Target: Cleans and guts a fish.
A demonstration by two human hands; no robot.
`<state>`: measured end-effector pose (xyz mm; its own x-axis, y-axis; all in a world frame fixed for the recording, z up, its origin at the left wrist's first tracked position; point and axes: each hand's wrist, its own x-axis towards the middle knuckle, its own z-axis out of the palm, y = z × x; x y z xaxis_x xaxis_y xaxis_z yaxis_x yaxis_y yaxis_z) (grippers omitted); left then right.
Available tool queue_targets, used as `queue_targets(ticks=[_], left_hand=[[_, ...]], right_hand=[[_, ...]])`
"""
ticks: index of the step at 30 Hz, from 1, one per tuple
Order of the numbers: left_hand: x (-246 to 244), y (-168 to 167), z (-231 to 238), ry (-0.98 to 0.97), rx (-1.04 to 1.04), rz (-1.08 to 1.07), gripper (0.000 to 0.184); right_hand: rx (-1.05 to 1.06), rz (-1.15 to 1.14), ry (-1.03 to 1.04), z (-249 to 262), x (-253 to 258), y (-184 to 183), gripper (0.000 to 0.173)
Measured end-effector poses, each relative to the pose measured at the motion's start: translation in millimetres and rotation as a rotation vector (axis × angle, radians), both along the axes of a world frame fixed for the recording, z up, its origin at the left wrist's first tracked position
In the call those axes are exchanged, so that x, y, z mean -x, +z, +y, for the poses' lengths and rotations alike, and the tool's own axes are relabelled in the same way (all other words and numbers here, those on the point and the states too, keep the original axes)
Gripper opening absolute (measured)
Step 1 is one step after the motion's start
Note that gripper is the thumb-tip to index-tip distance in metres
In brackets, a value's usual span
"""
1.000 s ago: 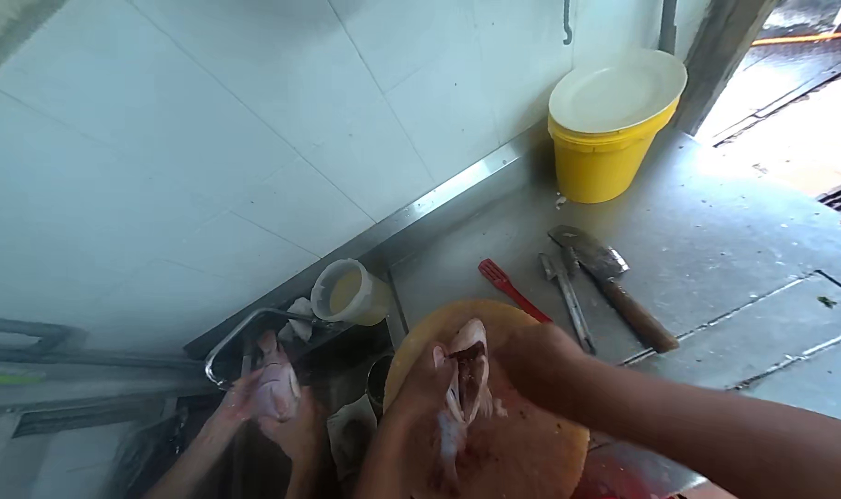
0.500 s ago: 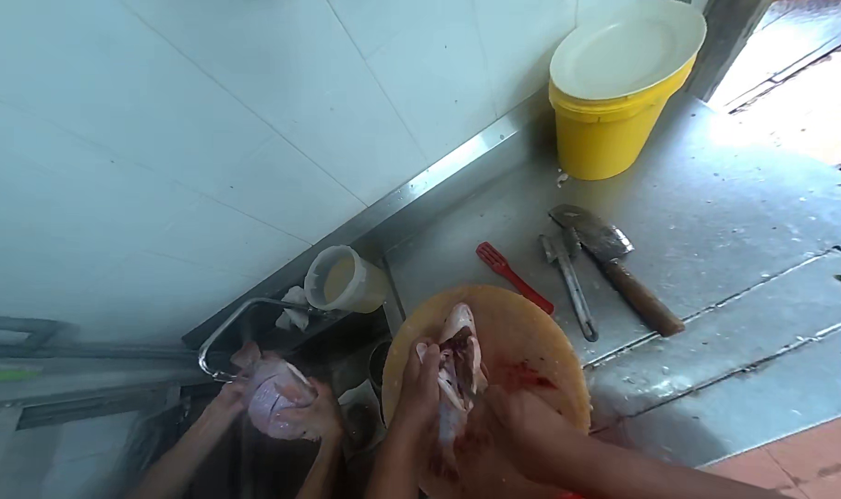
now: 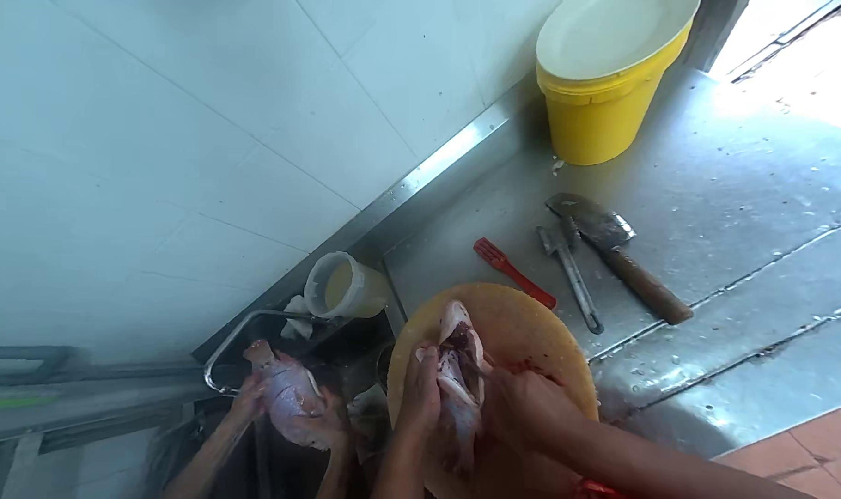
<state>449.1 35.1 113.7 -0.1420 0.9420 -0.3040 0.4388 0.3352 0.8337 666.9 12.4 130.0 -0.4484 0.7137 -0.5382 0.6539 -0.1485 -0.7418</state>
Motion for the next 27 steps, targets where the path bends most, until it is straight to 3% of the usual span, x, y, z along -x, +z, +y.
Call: queue_targets(ticks=[5,10,14,21,27], left_hand=[[6,6,4,-0.104,0.037,0.099,0.043],[-2,74,36,-0.706,0.023,0.925,0.028],[-52,98,40,-0.849,0.248,1.379,0.016],[-78,81,54,-0.875,0.459,1.574,0.017],[-58,74,53,-0.822,0.371,1.491,0.017]], right_hand=[[0.061,-0.076,0.009,0,-4,-4,0.04],[0.065,-0.059,-0.046,-9,-16,-8,0.046],[0.09,0.085,-0.084,-12,-17,-8,0.053],[0.171,0.195,-0.092,-7,-13,-1,0.046],[0.157,0.263,-0.069,4,-14,7,0.036]])
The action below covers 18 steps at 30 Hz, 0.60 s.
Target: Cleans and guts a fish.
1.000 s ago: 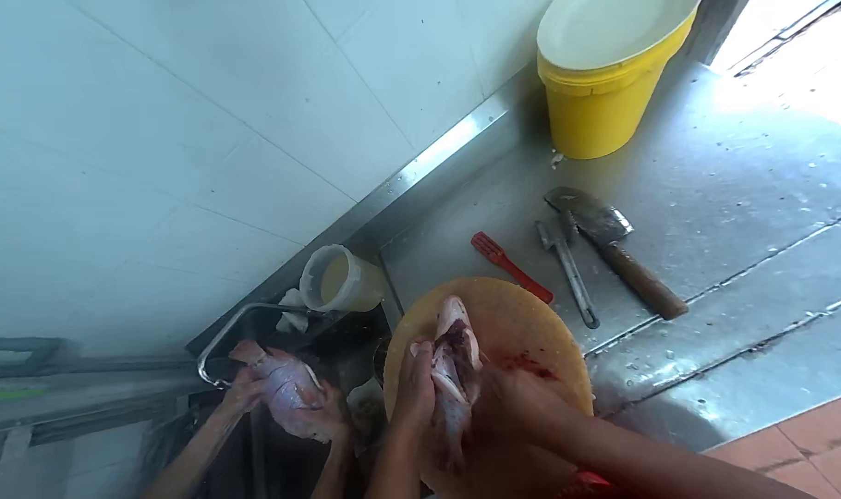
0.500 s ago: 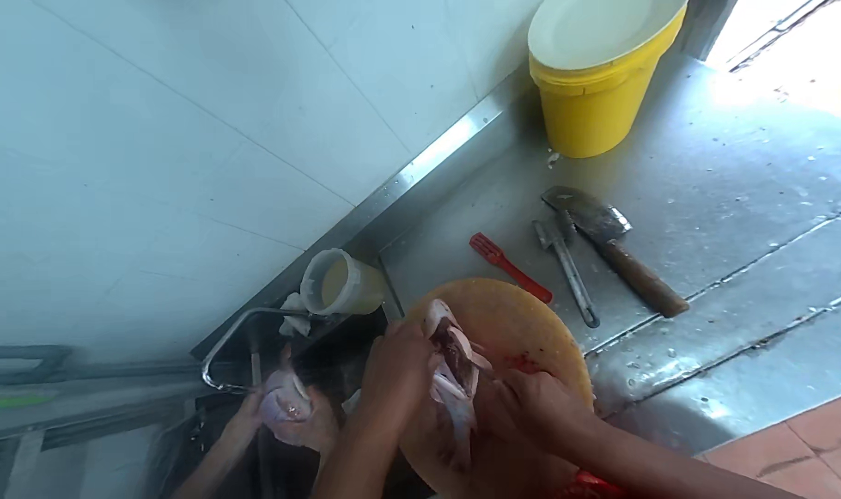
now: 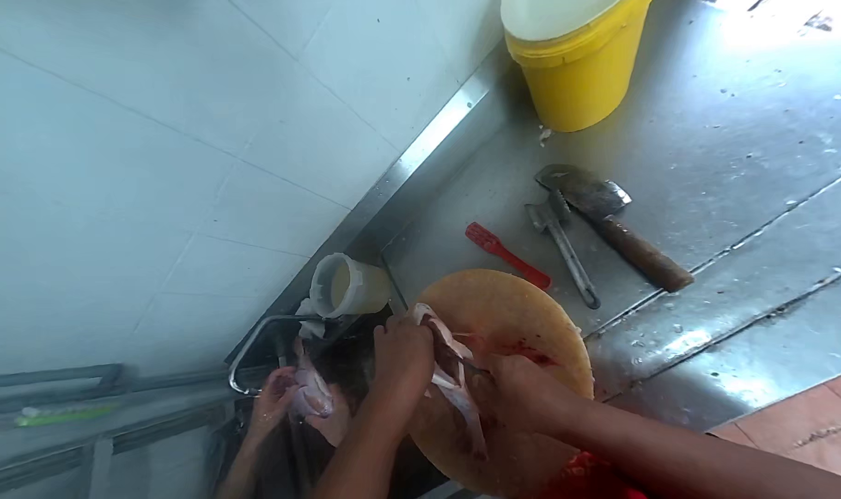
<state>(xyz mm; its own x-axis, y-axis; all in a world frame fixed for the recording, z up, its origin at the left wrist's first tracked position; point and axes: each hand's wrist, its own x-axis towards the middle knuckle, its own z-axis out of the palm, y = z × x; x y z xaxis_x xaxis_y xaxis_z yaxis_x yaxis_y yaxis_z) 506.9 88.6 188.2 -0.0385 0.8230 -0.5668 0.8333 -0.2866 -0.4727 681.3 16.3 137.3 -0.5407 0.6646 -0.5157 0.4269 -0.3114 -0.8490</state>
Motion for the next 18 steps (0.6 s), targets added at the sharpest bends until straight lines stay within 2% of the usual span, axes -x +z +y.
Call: queue_targets(ticks=[5,11,18], left_hand=[[17,4,0,0.065,0.026,-0.004,0.023],[41,-5,1,0.155,0.012,-0.101,0.024],[50,-5,0,0.227,0.003,-0.183,0.026]], right_hand=[[-0.01,0.104,-0.013,-3,9,-3,0.037],[0.002,0.089,-0.072,9,45,-14,0.033],[-0.004,0.094,0.024,26,53,-12,0.033]])
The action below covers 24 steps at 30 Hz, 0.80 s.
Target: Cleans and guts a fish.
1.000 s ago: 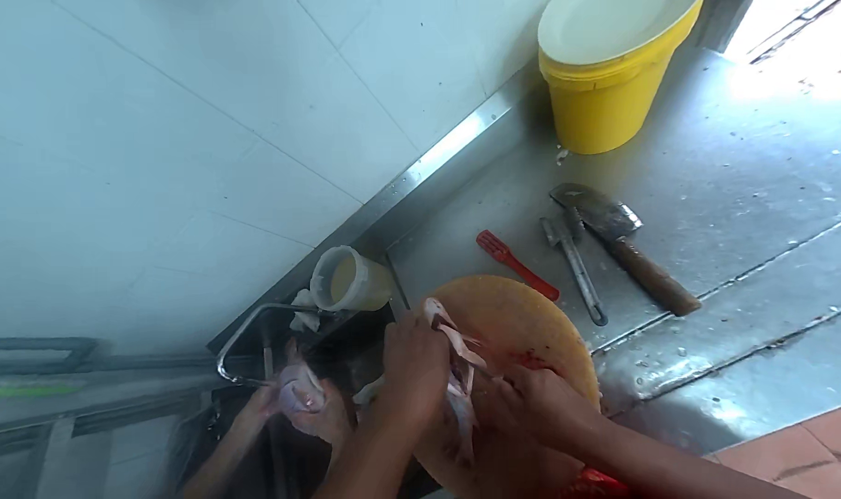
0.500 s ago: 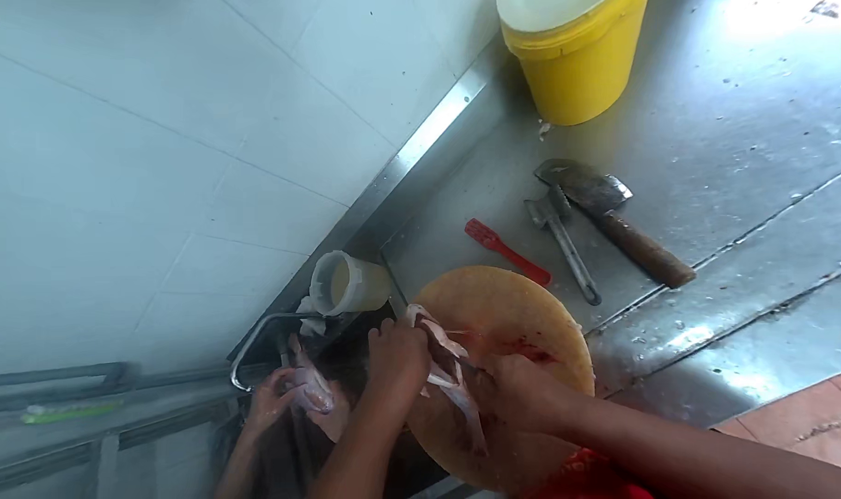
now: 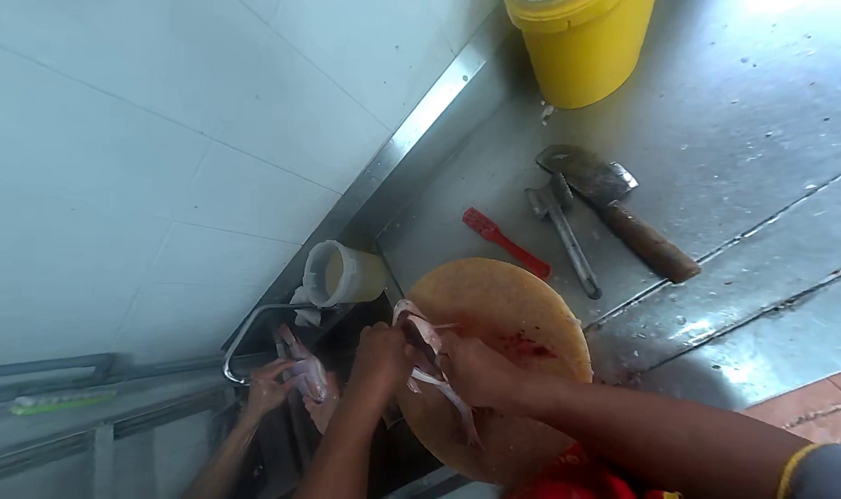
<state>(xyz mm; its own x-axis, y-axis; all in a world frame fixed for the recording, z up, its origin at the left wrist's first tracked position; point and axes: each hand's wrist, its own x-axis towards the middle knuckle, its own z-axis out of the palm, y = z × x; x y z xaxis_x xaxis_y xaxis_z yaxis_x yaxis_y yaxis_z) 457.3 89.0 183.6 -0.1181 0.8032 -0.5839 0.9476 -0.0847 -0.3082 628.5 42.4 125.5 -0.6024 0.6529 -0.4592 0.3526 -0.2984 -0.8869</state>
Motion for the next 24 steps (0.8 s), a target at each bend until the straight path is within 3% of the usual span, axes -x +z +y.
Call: queue_targets(ticks=[5,8,13,17,19,24], left_hand=[[6,2,1,0.018,0.016,-0.043,0.05],[8,1,2,0.041,0.023,-0.075,0.041],[9,5,3,0.075,0.039,-0.098,0.048],[11,6,1,0.111,0.032,-0.144,0.04],[15,7,0,0.129,0.028,-0.168,0.029],[27,3,-10,0.09,-0.049,-0.257,0.029]], right_hand=[[0.02,0.044,0.014,0,-1,2,0.033],[-0.03,0.0,0.014,7,10,2,0.034],[-0.02,0.021,0.044,-1,-2,7,0.032],[-0.018,0.027,0.022,6,8,3,0.033],[0.019,0.055,0.014,7,5,6,0.032],[0.106,0.125,0.047,-2,-7,8,0.032]])
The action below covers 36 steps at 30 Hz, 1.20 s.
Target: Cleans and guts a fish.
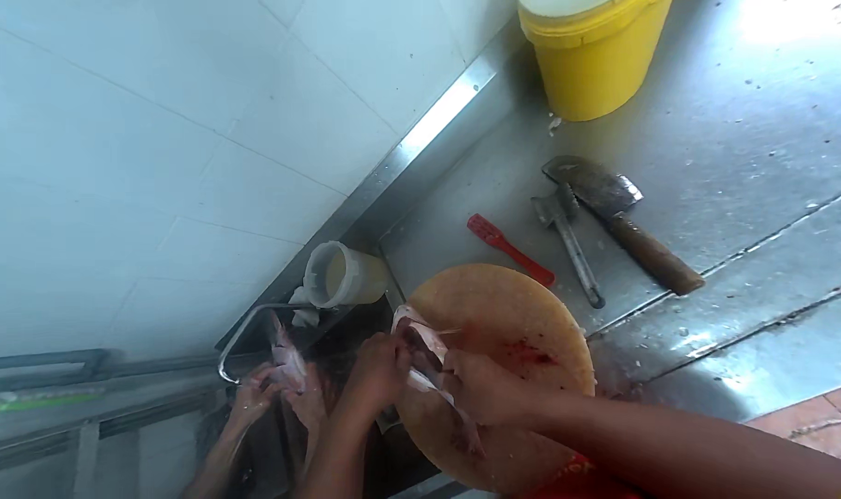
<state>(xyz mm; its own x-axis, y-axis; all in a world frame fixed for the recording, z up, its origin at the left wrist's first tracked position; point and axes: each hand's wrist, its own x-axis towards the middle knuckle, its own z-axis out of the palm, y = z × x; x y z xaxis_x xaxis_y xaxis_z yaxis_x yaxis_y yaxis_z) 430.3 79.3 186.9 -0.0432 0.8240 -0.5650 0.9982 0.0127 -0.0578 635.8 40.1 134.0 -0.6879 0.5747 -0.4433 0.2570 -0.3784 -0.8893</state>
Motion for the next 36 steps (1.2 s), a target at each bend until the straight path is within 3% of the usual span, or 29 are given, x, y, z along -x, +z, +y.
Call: queue_targets(ticks=[10,15,36], left_hand=[[19,-14,-23,0.032,-0.286,-0.263,0.025],[24,-16,-27,0.083,-0.315,-0.318,0.027],[16,-15,-32,0.325,-0.406,-0.685,0.026]], right_hand=[[0.205,0.012,-0.111,-9,-4,-7,0.036],[0.266,0.084,-0.025,-2,0,-9,0.035],[0.062,0.138,-0.068,-6,-7,-13,0.035]])
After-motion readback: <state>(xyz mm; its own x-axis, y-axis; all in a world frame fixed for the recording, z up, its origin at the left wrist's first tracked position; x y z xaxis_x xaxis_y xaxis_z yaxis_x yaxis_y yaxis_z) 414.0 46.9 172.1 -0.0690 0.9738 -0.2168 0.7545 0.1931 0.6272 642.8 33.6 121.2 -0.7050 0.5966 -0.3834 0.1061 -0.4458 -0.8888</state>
